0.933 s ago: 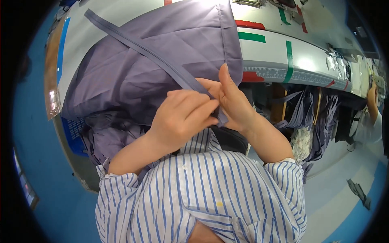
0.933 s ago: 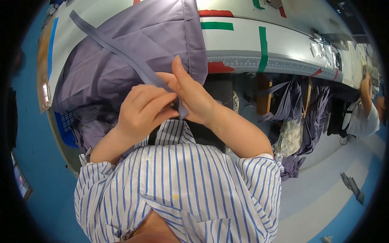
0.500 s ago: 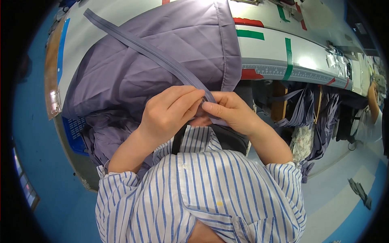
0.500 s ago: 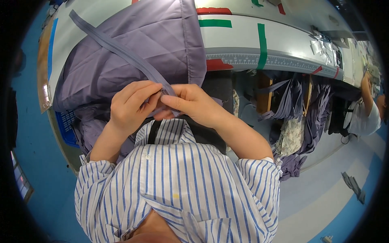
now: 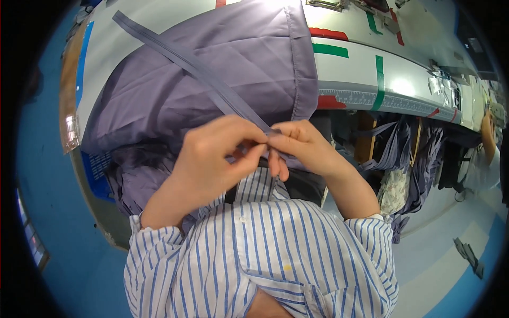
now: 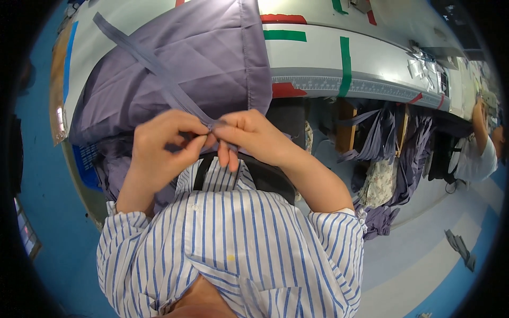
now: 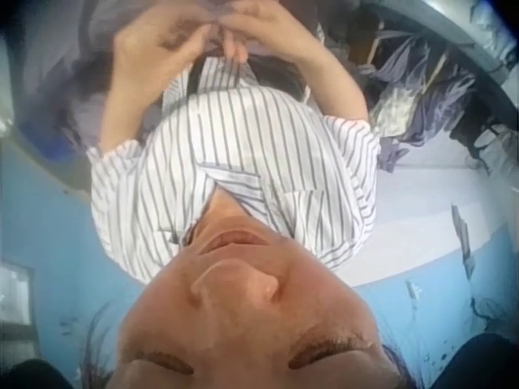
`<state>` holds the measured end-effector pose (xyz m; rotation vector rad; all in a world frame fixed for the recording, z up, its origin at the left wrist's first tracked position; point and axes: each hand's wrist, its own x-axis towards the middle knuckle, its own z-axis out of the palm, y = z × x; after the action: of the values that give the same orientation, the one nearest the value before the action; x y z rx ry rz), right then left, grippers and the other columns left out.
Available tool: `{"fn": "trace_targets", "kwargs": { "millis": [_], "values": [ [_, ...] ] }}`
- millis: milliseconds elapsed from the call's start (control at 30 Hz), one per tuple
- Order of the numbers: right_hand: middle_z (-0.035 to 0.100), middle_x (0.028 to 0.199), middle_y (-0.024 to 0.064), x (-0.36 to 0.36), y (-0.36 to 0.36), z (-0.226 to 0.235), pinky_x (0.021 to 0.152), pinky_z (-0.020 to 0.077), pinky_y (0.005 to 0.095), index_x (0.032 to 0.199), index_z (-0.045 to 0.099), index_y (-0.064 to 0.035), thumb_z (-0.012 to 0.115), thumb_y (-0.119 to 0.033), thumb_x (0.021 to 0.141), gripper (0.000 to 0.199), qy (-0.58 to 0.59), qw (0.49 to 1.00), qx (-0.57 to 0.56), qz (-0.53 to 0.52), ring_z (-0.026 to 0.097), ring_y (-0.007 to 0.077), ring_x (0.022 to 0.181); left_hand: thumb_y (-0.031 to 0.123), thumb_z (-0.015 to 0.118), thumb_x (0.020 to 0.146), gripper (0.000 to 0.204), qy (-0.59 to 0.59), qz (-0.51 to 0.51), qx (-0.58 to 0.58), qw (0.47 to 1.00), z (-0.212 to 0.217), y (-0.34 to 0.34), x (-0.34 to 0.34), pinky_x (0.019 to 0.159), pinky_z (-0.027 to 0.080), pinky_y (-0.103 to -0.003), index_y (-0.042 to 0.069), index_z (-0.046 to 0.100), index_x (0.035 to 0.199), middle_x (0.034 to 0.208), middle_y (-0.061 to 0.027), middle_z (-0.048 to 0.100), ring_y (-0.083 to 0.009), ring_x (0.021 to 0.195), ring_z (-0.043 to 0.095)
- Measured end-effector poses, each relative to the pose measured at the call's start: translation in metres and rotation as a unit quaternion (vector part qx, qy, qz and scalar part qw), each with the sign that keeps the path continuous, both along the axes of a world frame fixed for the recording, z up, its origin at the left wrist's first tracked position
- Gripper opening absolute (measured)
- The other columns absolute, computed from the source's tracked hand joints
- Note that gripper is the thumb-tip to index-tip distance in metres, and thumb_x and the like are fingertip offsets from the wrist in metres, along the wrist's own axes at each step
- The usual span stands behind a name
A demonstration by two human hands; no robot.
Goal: Sewing a zipper into a piece of purple fabric using an industrial sewing machine.
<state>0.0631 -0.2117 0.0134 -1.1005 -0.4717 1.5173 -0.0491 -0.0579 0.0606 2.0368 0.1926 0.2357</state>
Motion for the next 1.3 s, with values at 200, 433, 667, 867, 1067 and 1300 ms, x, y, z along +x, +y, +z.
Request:
{"fn": "trace_targets", "kwargs": {
  "millis": [200,433,667,867,1067,1300],
  "values": [
    [0.058,0.055,0.0027,-0.012,-0.004,0.007,0.048,0.0442,0.0237,0.086,0.067,-0.001,0.048,-0.025,0.101,0.034,-0.263,0.962,-0.03,0.066,0.055,0.0091,0.047,-0.005,0.068,0.075,0.013,0.0,0.109,0.151,0.982,-0.022,0.03,0.003,0.06,0.053,-0.028,0.001,0.063,0.085,0.081,-0.0088,0.064,-0.0177,0.069,0.066],
    [0.058,0.058,0.0003,-0.007,-0.013,-0.003,0.049,0.0416,0.0177,0.09,0.066,0.0007,0.046,-0.023,0.102,0.033,-0.024,0.999,0.026,-0.014,0.053,0.0044,0.049,0.015,0.062,0.093,0.017,0.117,0.257,0.011,0.959,-0.013,0.062,-0.021,0.059,0.054,-0.024,-0.001,0.064,0.089,0.084,-0.0075,0.069,-0.0127,0.075,0.068],
    [0.063,0.066,0.001,-0.017,-0.008,-0.008,0.053,0.0457,0.0209,0.098,0.068,0.0009,0.047,-0.022,0.102,0.031,-0.017,0.984,0.14,0.11,0.059,0.0067,0.054,0.058,0.036,0.098,0.071,-0.007,-0.052,-0.615,0.786,-0.027,0.017,-0.008,0.087,0.052,-0.034,-0.002,0.04,0.137,0.125,-0.0227,0.058,-0.0265,0.105,0.064],
    [0.063,0.066,0.0043,-0.031,-0.018,-0.025,0.056,0.0474,0.0262,0.095,0.07,-0.0018,0.051,-0.022,0.099,0.028,-0.234,0.939,0.19,0.164,0.062,0.0138,0.057,0.01,0.044,0.101,0.047,-0.29,-0.049,-0.767,0.57,0.006,0.156,-0.025,0.082,0.051,-0.029,-0.007,0.029,0.143,0.095,-0.0052,0.053,-0.0133,0.083,0.059],
    [0.061,0.065,0.0122,-0.044,-0.029,-0.046,0.057,0.0469,0.0361,0.078,0.064,-0.0004,0.057,-0.022,0.094,0.027,-0.296,0.934,0.117,0.164,0.061,0.0281,0.059,0.008,0.04,0.102,0.04,-0.125,0.095,-0.68,0.716,-0.009,0.181,-0.034,0.097,0.051,-0.034,-0.005,0.038,0.139,0.128,-0.0134,0.056,-0.0179,0.102,0.064],
    [0.056,0.065,0.0137,-0.051,-0.008,-0.044,0.057,0.0454,0.0403,0.072,0.055,-0.0018,0.065,-0.017,0.085,0.023,-0.52,0.81,0.206,0.178,0.059,0.0321,0.062,0.024,0.048,0.101,0.032,0.059,0.09,-0.592,0.798,-0.018,0.094,-0.023,0.088,0.053,-0.031,0.0,0.059,0.119,0.106,-0.0081,0.068,-0.0187,0.098,0.065]
  ]
}}
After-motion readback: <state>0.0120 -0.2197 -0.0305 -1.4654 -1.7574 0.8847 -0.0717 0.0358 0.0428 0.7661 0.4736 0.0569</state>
